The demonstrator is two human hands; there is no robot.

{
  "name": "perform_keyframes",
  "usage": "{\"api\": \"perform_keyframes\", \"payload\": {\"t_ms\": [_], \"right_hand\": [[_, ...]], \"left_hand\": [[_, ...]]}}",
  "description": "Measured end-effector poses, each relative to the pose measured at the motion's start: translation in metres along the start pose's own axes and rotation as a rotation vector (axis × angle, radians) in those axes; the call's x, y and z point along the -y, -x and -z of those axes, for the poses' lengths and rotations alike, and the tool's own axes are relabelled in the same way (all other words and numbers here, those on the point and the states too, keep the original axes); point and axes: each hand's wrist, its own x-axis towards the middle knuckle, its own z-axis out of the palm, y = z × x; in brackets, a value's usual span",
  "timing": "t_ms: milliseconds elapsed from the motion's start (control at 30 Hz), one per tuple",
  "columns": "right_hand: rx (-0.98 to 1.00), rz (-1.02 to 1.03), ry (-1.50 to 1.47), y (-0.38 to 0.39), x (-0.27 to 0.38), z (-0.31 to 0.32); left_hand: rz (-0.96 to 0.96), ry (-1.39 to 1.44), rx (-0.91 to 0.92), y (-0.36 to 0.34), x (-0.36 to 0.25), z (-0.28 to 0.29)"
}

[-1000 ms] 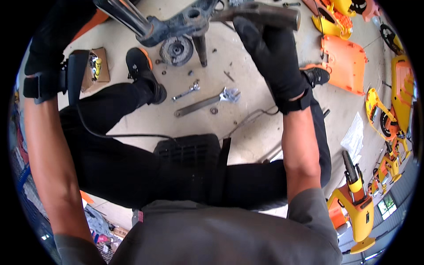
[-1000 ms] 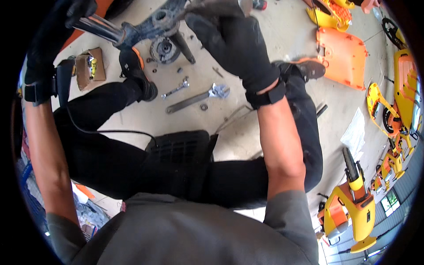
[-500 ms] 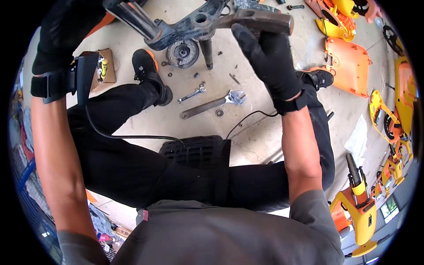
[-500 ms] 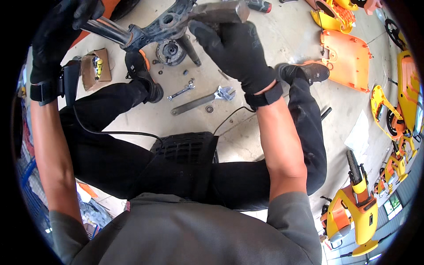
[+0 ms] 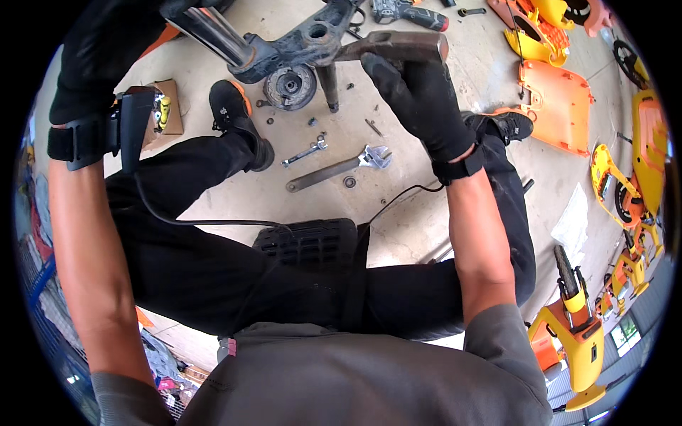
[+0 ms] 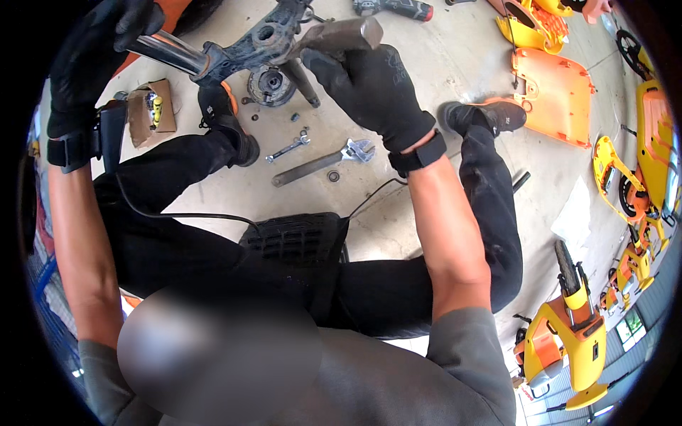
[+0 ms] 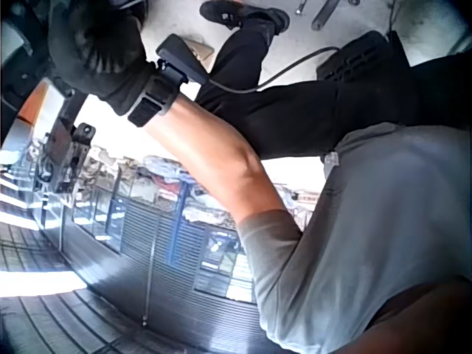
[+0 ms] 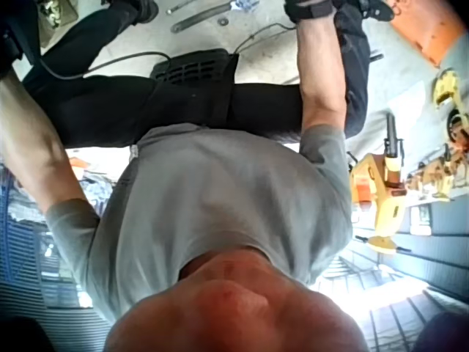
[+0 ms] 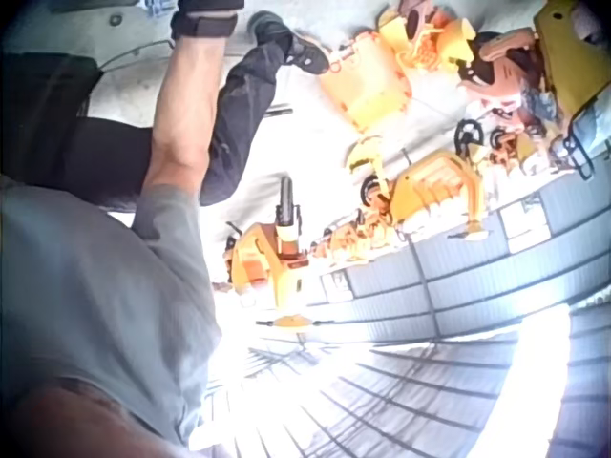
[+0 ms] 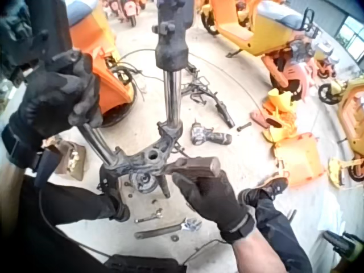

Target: The person assembles a motorcycle front fork assembly by inserting fork tubes into a triple tree and using a hammer to tap components into place while sitting on the floor.

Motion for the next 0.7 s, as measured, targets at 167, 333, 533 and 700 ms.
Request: {"api": "perform_keyframes", "payload": {"t_ms": [167, 333, 533, 700], "right_hand": [[-0.063, -0.014, -0.066, -0.001, 0.006, 0.007], [-0.076, -0.078, -0.19, -0.001, 0.015, 0.015], [-0.078, -0.078, -0.325, 0.0, 0.02, 0.009], [0.116, -0.081, 0.07, 0.001, 0.011, 0.01]], "left_hand": [[0.037, 0.023, -0.026, -0.001, -0.004, 0.001], [0.013, -0.004, -0.032, 0.005, 0.006, 0.007], [-0.001, 0.011, 0.019, 0.005, -0.001, 0.003], [0.106, 0.094, 0.009, 0.013, 0.011, 0.03]]}}
